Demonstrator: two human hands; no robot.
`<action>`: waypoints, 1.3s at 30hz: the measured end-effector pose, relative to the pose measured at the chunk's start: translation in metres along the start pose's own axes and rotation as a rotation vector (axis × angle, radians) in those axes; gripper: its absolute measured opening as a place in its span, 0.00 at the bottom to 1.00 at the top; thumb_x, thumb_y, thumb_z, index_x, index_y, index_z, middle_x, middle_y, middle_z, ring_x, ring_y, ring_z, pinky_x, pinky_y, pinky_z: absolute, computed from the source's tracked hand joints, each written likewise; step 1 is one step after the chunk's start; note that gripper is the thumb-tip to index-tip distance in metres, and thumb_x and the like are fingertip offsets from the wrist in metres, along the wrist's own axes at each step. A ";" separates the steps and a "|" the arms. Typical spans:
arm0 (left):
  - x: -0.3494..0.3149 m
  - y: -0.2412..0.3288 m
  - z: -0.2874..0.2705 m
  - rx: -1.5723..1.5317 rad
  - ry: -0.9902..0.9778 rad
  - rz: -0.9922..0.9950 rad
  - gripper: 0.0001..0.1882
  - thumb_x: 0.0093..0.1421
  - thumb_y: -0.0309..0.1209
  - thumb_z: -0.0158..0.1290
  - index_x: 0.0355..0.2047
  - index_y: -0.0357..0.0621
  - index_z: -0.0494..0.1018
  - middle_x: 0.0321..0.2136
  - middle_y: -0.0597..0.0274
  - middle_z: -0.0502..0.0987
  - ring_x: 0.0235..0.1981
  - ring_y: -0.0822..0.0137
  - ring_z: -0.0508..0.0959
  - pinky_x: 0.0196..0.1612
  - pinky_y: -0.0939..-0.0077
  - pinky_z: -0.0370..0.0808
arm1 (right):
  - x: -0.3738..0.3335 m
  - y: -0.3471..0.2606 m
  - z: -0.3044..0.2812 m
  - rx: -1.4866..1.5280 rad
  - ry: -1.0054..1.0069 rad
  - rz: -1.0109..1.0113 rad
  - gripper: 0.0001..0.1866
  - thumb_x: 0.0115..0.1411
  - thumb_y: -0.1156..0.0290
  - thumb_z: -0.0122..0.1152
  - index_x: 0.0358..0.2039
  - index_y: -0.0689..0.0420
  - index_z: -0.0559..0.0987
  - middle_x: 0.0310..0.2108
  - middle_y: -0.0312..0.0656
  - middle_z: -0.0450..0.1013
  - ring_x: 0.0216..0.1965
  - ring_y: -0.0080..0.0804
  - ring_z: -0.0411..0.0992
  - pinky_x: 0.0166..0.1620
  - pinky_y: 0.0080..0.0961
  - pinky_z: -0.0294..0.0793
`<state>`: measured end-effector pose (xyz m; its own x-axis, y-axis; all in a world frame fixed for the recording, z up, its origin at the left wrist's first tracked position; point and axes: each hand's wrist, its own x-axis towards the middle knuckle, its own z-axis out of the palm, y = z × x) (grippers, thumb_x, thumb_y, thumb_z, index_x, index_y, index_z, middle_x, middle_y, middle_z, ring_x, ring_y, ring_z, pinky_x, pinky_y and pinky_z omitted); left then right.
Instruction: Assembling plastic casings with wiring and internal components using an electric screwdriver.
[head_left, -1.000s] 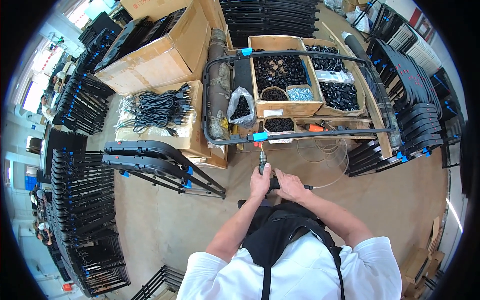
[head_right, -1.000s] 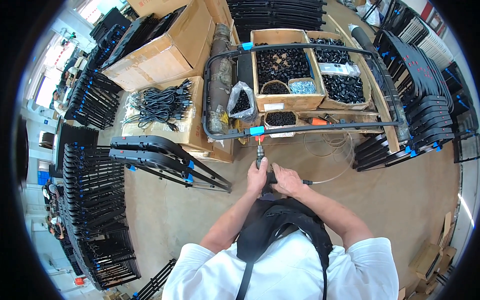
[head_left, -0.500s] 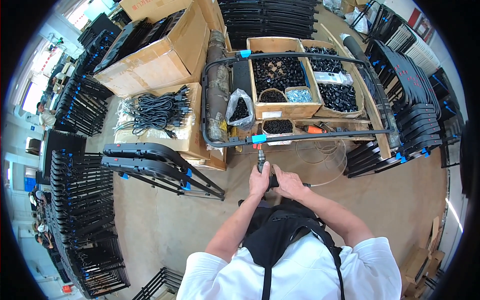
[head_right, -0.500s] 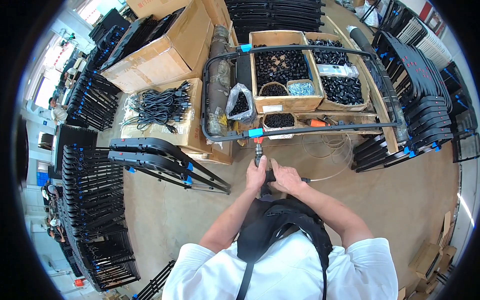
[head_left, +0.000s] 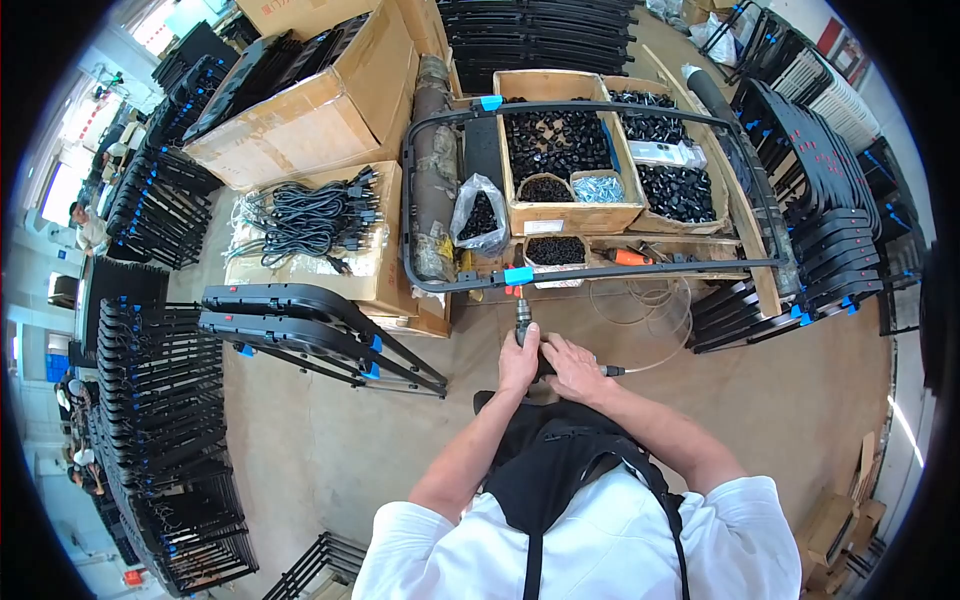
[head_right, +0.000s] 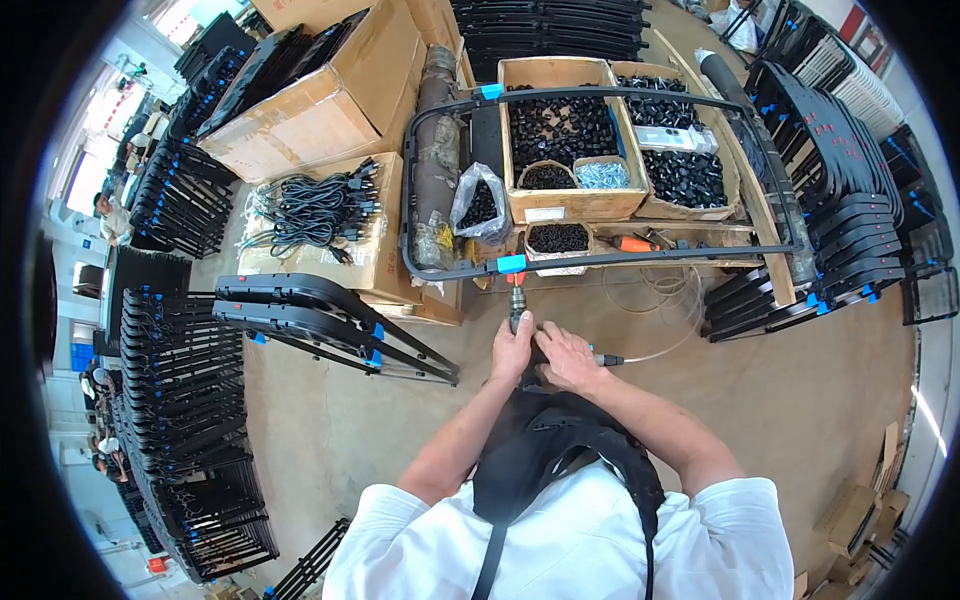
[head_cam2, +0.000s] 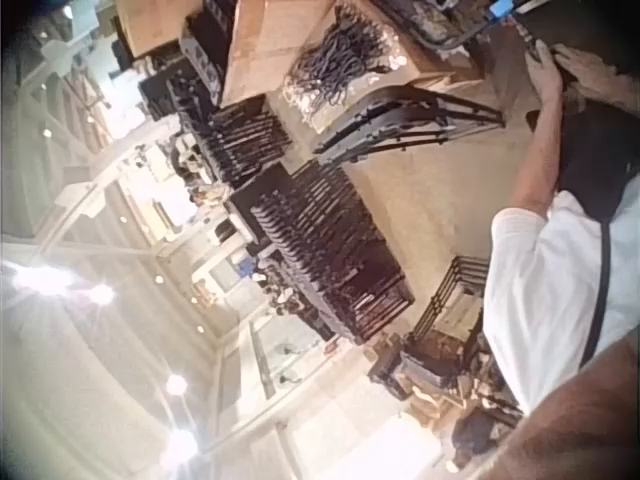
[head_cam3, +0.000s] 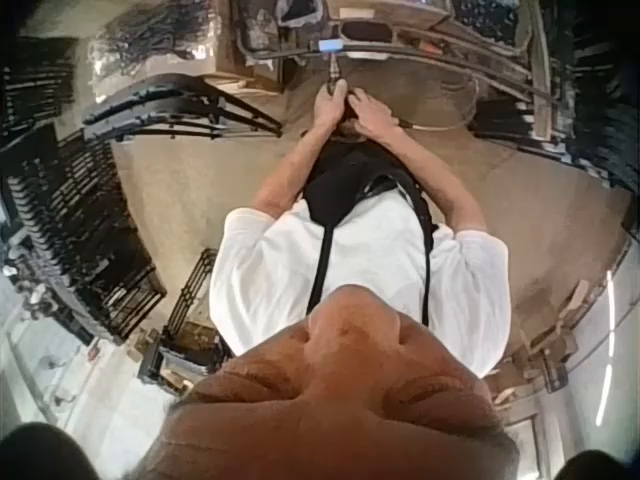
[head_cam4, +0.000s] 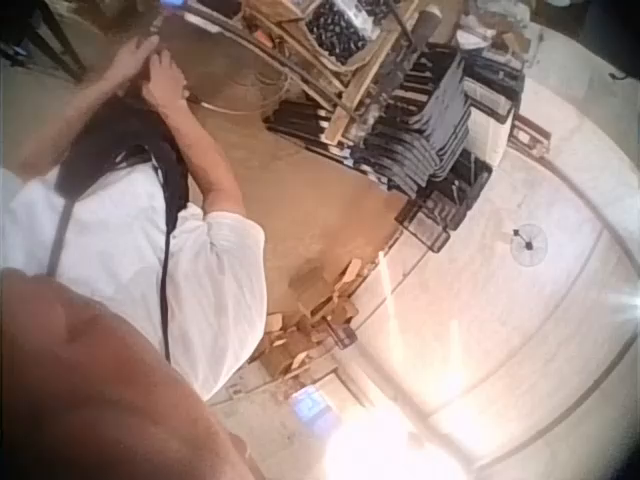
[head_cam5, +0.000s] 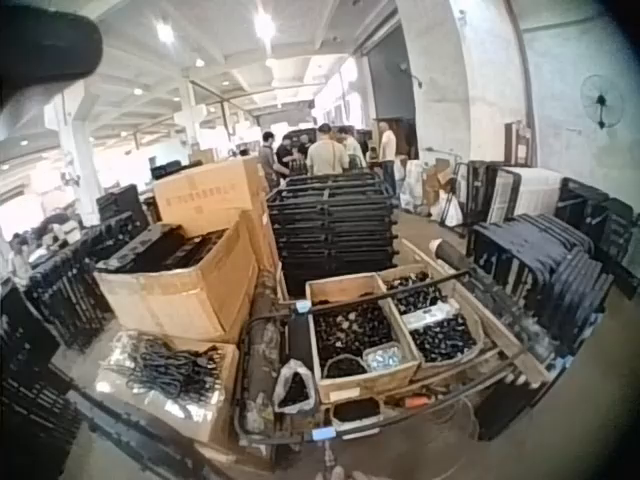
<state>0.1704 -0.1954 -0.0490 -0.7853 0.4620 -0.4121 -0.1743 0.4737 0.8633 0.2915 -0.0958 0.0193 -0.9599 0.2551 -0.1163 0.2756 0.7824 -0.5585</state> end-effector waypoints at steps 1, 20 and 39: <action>-0.002 0.001 0.001 0.001 -0.005 -0.002 0.31 0.69 0.57 0.54 0.46 0.34 0.76 0.40 0.40 0.83 0.43 0.45 0.83 0.49 0.53 0.77 | -0.002 -0.001 -0.001 0.001 -0.001 0.005 0.29 0.51 0.68 0.73 0.52 0.60 0.72 0.57 0.51 0.68 0.56 0.55 0.72 0.57 0.51 0.75; -0.028 -0.021 0.008 -0.130 -0.115 0.002 0.27 0.73 0.53 0.53 0.45 0.36 0.76 0.32 0.54 0.80 0.36 0.61 0.79 0.43 0.62 0.76 | -0.034 -0.002 0.007 -0.039 -0.028 0.098 0.32 0.49 0.71 0.72 0.55 0.60 0.72 0.55 0.51 0.70 0.54 0.55 0.74 0.54 0.48 0.77; 0.057 0.056 -0.007 -0.708 -0.055 -0.205 0.35 0.72 0.62 0.46 0.64 0.45 0.64 0.59 0.49 0.72 0.56 0.51 0.76 0.55 0.55 0.76 | -0.109 0.380 -0.110 0.125 0.398 1.038 0.41 0.56 0.71 0.66 0.69 0.59 0.63 0.59 0.64 0.69 0.60 0.62 0.71 0.61 0.46 0.76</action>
<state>0.1113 -0.1480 -0.0224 -0.6679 0.4619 -0.5835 -0.6707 -0.0338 0.7409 0.5062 0.2359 -0.0902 -0.1759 0.9325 -0.3154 0.9049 0.0270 -0.4248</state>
